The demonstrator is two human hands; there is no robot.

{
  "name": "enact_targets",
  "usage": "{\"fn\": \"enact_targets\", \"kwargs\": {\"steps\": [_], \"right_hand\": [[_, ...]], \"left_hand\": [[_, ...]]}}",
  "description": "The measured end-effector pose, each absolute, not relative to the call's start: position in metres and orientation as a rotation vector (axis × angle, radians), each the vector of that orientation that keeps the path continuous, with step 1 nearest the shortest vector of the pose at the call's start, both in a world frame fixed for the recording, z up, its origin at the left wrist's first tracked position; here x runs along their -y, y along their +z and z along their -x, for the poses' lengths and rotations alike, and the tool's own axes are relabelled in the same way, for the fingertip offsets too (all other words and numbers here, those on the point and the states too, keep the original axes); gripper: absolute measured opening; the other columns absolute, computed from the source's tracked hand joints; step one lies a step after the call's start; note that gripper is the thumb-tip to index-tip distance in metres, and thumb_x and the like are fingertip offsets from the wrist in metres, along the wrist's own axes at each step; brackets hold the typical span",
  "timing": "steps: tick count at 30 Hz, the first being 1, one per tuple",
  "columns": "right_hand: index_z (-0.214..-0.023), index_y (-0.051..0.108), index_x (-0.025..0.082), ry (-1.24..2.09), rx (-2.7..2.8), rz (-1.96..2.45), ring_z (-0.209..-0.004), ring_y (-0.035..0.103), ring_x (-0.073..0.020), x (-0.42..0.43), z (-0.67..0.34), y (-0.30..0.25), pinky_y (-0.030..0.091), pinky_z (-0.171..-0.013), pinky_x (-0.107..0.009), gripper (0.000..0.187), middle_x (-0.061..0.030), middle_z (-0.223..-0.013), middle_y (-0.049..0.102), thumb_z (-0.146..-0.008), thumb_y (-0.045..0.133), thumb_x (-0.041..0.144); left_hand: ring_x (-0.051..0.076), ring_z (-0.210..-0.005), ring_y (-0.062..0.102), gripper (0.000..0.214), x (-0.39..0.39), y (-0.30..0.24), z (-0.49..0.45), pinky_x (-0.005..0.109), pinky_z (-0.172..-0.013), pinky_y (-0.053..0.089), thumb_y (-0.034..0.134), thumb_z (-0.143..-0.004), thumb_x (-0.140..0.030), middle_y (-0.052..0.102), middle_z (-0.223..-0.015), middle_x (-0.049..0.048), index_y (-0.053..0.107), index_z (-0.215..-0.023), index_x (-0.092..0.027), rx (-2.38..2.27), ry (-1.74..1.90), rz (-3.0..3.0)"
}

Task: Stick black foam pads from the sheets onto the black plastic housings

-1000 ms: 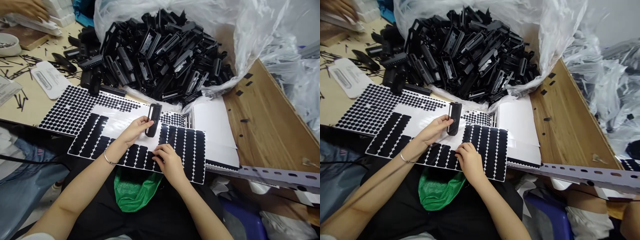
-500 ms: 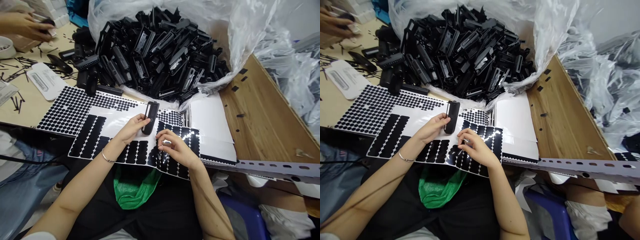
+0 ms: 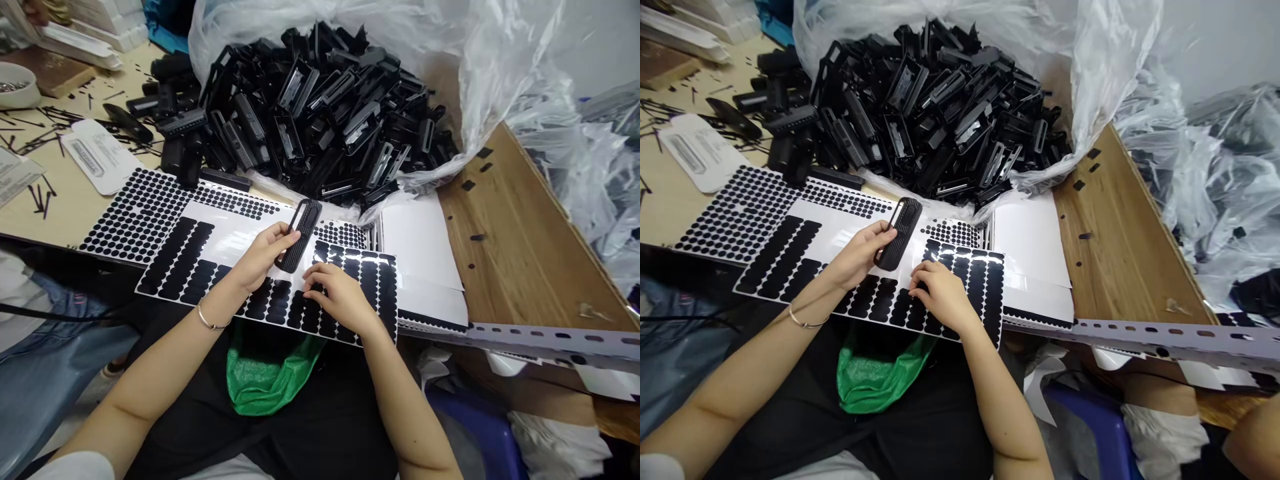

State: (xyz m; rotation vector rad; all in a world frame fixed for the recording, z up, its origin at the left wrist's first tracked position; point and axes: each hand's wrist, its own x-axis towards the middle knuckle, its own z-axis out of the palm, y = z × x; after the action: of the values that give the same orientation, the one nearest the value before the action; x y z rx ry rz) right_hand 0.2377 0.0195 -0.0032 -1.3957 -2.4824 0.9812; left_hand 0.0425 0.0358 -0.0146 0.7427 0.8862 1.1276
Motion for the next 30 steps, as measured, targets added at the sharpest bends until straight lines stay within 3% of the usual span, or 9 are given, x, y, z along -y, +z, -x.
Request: {"fn": "enact_targets", "kwargs": {"steps": [3, 6, 9, 12, 14, 16, 23, 30], "right_hand": [[-0.081, 0.067, 0.019, 0.938, 2.463, 1.451, -0.103, 0.057, -0.0264, -0.02, -0.231, -0.014, 0.047, -0.088, -0.042, 0.014, -0.0074, -0.107, 0.064, -0.086, 0.068, 0.006], [-0.08, 0.066, 0.019, 0.956, 2.495, 1.49, -0.1, 0.054, -0.0261, -0.024, -0.228, -0.018, 0.045, -0.087, -0.043, 0.014, -0.0074, -0.103, 0.061, -0.086, 0.067, 0.006], [-0.08, 0.065, 0.019, 1.031, 2.548, 1.411, -0.101, 0.05, -0.0259, -0.029, -0.232, -0.016, 0.042, -0.09, -0.044, 0.014, -0.0071, -0.102, 0.058, -0.089, 0.065, 0.009], [-0.083, 0.063, 0.019, 1.223, 2.506, 1.306, -0.103, 0.05, -0.0249, -0.033, -0.239, -0.012, 0.04, -0.096, -0.045, 0.012, -0.0062, -0.103, 0.057, -0.092, 0.062, 0.011], [-0.084, 0.061, 0.02, 1.331, 2.48, 1.235, -0.104, 0.05, -0.0249, -0.036, -0.243, -0.011, 0.039, -0.098, -0.045, 0.012, -0.0058, -0.103, 0.059, -0.093, 0.06, 0.012], [-0.085, 0.059, 0.021, 1.372, 2.47, 1.195, -0.105, 0.05, -0.0253, -0.037, -0.245, -0.012, 0.038, -0.1, -0.046, 0.011, -0.0056, -0.103, 0.06, -0.094, 0.059, 0.015], [-0.087, 0.056, 0.022, 1.44, 2.448, 1.056, -0.104, 0.051, -0.0242, -0.041, -0.252, -0.013, 0.034, -0.105, -0.048, 0.011, -0.0047, -0.102, 0.06, -0.098, 0.054, 0.021], [-0.087, 0.056, 0.022, 1.514, 2.37, 1.003, -0.109, 0.051, -0.0246, -0.037, -0.255, -0.008, 0.04, -0.102, -0.044, 0.012, -0.0071, -0.109, 0.058, -0.099, 0.052, 0.024]], "left_hand": [[0.01, -0.056, 0.05, 0.024, -0.03, -0.001, -0.029, 0.023, -0.054, 0.041, 0.073, -0.082, -0.04, 0.06, -0.07, -0.0025, 0.063, -0.084, -0.018, -0.639, 0.777, -0.981], [0.012, -0.058, 0.053, 0.023, -0.027, 0.008, -0.019, 0.027, -0.063, 0.046, 0.077, -0.078, -0.03, 0.061, -0.063, -0.0015, 0.061, -0.067, -0.019, -0.223, 0.352, -1.385], [0.013, -0.054, 0.056, 0.031, -0.024, 0.007, -0.018, 0.032, -0.082, 0.051, 0.083, -0.074, -0.03, 0.064, -0.058, -0.0025, 0.058, -0.058, -0.02, 0.018, 0.069, -1.632], [0.011, -0.05, 0.055, 0.033, -0.017, -0.002, -0.027, 0.044, -0.115, 0.035, 0.082, -0.076, -0.03, 0.063, -0.055, -0.0072, 0.057, -0.058, -0.02, -0.037, -0.022, -1.794], [0.01, -0.049, 0.055, 0.034, -0.011, -0.007, -0.032, 0.05, -0.123, 0.02, 0.083, -0.075, -0.027, 0.06, -0.052, -0.0098, 0.055, -0.057, -0.02, -0.101, -0.069, -1.869], [0.01, -0.049, 0.055, 0.035, -0.008, -0.009, -0.034, 0.051, -0.124, 0.017, 0.085, -0.072, -0.022, 0.059, -0.051, -0.0108, 0.054, -0.057, -0.019, -0.122, -0.098, -1.9], [0.009, -0.046, 0.051, 0.033, -0.004, -0.002, -0.028, 0.04, -0.118, 0.032, 0.082, -0.068, -0.007, 0.059, -0.05, -0.0113, 0.054, -0.056, -0.02, -0.094, -0.032, -1.882], [0.009, -0.044, 0.049, 0.037, -0.001, -0.004, -0.028, 0.038, -0.115, 0.037, 0.086, -0.069, -0.016, 0.055, -0.048, -0.0106, 0.052, -0.053, -0.02, -0.1, -0.014, -1.878]]}}
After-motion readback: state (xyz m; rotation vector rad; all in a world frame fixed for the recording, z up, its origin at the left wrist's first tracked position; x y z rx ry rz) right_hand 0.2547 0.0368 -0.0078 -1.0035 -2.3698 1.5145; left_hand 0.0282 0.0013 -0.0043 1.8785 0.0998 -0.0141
